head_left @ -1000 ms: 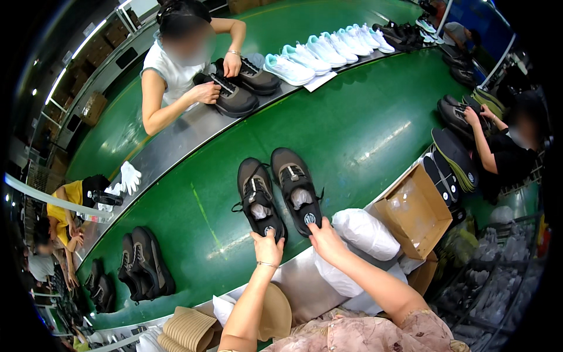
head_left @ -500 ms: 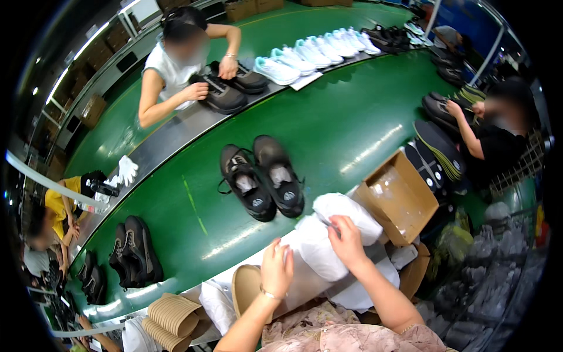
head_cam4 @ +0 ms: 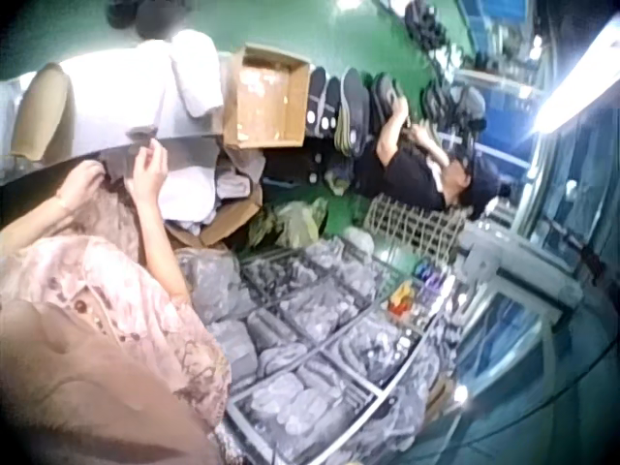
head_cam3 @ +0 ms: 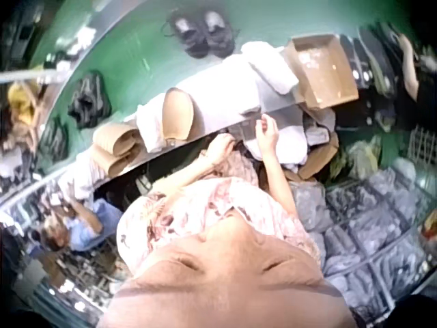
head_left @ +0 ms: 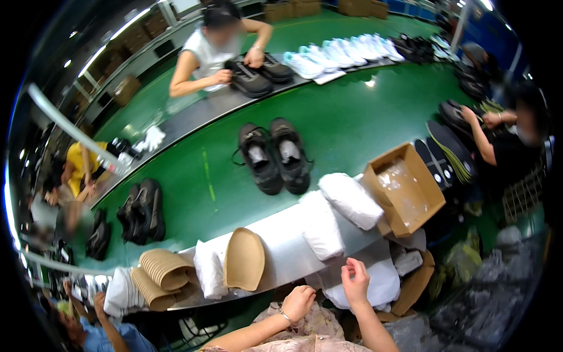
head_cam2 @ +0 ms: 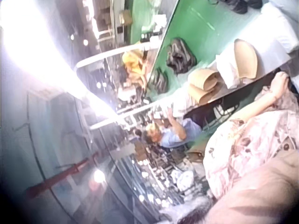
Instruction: The person wraps individual shoes in white paper and places them into pairs before adding a cardboard insert.
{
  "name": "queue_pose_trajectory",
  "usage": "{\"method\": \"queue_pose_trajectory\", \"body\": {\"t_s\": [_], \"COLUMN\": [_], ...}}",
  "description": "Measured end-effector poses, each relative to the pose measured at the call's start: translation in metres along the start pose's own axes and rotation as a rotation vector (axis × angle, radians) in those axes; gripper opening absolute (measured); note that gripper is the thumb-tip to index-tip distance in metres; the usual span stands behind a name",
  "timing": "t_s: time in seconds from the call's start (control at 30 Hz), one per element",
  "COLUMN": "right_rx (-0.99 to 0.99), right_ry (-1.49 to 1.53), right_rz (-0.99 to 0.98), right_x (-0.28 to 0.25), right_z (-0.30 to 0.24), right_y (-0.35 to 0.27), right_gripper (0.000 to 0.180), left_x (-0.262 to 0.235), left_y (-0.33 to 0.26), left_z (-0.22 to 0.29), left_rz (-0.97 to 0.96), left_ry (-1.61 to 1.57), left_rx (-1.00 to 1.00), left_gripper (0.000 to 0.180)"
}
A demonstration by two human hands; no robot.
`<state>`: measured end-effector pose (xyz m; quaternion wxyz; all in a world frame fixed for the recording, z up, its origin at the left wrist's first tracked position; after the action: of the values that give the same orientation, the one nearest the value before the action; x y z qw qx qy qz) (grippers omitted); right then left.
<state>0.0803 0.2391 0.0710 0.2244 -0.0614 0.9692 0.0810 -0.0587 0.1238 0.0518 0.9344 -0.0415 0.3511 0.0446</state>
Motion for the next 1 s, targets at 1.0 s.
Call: {"method": "queue_pose_trajectory", "body": {"t_s": [1.0], "right_rx": [-0.039], "right_ry": [0.266], "right_rz": [-0.667], "right_x": [0.236], "right_z": [-0.045], "right_y": [-0.043], "right_gripper": [0.064], "left_x": [0.027], "left_y": [-0.051], "left_z": [-0.127], "left_rz": [0.244], "left_ry": [0.543], "left_rx": [0.429], "left_gripper": [0.044]}}
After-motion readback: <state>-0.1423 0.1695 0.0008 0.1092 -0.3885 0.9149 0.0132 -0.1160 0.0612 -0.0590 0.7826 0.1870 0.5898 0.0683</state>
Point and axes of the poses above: each hand's wrist, its own y-axis towards the middle knuckle, its own x-axis out of the palm, z = x × y, the point moved 5 cm from there along y, towards the middle knuckle
